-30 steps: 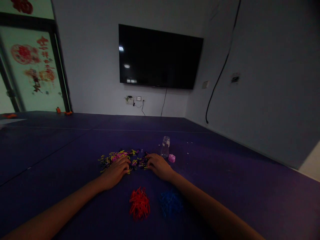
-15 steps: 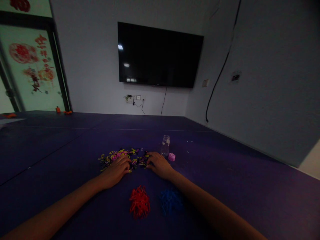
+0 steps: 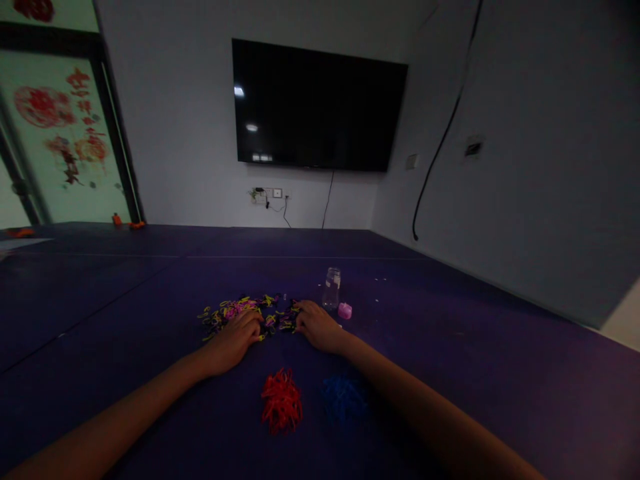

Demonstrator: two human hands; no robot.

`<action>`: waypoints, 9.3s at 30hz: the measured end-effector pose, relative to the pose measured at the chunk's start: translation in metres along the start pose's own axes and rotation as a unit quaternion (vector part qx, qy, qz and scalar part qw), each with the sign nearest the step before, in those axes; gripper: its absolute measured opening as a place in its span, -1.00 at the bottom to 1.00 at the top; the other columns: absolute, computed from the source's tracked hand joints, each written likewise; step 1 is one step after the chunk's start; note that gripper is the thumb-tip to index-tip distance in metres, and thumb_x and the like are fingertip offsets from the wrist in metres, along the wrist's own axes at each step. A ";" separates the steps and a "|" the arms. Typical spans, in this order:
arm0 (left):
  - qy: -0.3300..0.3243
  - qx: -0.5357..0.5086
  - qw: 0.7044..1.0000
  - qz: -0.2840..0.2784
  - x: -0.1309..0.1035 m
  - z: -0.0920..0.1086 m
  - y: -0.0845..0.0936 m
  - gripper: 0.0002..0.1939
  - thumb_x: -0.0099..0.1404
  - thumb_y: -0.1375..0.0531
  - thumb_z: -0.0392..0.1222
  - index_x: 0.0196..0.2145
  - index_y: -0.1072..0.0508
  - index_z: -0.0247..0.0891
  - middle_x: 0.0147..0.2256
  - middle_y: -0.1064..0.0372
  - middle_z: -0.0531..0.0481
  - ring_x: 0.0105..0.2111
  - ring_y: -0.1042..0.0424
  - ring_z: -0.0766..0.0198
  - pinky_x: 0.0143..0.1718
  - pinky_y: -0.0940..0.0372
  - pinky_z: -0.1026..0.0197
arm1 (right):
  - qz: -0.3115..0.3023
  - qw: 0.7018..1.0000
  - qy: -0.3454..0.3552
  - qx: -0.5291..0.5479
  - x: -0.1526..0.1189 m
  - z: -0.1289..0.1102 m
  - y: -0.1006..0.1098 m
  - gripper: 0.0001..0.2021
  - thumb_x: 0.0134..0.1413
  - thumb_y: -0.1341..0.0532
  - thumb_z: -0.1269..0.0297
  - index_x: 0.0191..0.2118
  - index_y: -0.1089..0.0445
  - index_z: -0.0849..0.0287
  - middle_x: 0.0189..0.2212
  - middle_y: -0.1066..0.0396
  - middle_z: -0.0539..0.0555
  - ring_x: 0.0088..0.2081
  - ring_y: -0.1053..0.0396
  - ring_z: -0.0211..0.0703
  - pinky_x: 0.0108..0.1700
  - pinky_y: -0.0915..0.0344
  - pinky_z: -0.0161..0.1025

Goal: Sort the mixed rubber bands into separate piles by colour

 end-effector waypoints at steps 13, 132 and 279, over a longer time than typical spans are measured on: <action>-0.011 -0.028 0.999 0.039 -0.004 -0.005 -0.001 -0.85 0.28 0.04 -0.35 -0.41 -0.24 -0.23 -0.11 -0.27 -0.08 -0.06 -0.25 0.23 -0.03 -0.19 0.10 | 0.061 0.997 -0.027 0.046 -0.006 0.001 0.004 -0.91 0.10 -0.09 0.44 -0.33 -0.34 0.23 -0.02 -0.28 0.19 0.03 -0.21 -0.14 0.06 -0.16 -0.14; 0.122 -0.020 0.990 0.064 -0.072 -0.019 0.026 -0.67 0.28 0.01 -0.16 -0.09 -0.45 -0.20 -0.05 -0.38 -0.12 0.03 -0.24 0.06 0.04 -0.18 -0.11 | -0.171 0.982 -0.038 -0.065 0.096 -0.135 0.003 -0.71 0.05 -0.06 0.44 -0.14 -0.44 0.20 -0.16 -0.46 0.19 -0.08 -0.38 -0.05 -0.11 -0.28 -0.25; 0.218 0.087 0.972 0.020 -0.008 -0.039 0.058 -0.83 0.15 -0.10 -0.27 -0.43 -0.50 -0.24 -0.33 -0.48 -0.07 -0.26 -0.42 0.21 -0.19 -0.25 0.23 | -0.080 0.943 -0.321 0.045 0.088 -0.051 0.013 -0.85 -0.07 -0.26 0.35 -0.32 -0.52 0.22 -0.30 -0.51 0.17 -0.27 -0.45 -0.17 -0.37 -0.22 -0.44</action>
Point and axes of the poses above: each hand's wrist, its own x-axis towards the middle knuckle, its own y-axis out of the back of the hand, z = x × y, the point moved 1 cm from there along x, towards the middle knuckle
